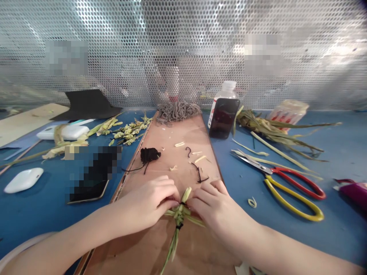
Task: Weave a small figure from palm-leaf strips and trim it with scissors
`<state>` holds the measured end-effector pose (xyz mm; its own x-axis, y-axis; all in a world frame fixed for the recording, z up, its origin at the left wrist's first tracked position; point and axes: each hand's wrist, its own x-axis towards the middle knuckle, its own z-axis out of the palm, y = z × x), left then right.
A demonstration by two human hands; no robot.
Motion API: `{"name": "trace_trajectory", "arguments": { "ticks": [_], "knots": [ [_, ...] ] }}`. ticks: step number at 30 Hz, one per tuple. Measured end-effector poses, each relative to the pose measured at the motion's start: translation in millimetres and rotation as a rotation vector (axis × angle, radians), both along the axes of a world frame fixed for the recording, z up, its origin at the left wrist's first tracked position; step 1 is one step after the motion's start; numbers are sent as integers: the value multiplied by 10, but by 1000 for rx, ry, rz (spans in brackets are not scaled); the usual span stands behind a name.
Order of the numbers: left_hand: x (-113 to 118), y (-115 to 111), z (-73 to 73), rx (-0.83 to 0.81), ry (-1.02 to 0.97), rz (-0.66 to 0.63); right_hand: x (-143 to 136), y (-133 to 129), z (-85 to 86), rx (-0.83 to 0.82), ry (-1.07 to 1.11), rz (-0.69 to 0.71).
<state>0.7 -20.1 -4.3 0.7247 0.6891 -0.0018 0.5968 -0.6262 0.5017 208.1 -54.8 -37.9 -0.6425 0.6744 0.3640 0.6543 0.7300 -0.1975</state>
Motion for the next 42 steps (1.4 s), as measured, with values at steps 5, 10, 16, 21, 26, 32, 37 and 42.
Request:
{"name": "trace_trajectory", "arguments": {
  "ticks": [5, 10, 16, 21, 26, 32, 37, 42],
  "knots": [
    [8, -12, 14, 29, 38, -23, 6, 10, 28, 13, -60, 48],
    [10, -52, -13, 172, 82, -89, 19, 35, 34, 38, -104, 118],
    [4, -108, -93, 360, 122, -104, 26, 35, 81, 82, -114, 174],
    [-3, -136, -133, 382, 143, -107, 28, 35, 73, 112, -126, 181],
    [-5, -144, -156, 394, 132, -113, 28, 18, 34, 180, -85, 188],
    [-34, -87, -117, 355, 156, -92, 44, 61, 1, 320, -134, 152],
    [-46, -57, -25, 401, 185, -92, 93, 123, 30, 300, -129, 85],
    [-30, -64, 31, 348, 148, -80, 119, 137, 20, 272, -142, 76]
  ]
}}
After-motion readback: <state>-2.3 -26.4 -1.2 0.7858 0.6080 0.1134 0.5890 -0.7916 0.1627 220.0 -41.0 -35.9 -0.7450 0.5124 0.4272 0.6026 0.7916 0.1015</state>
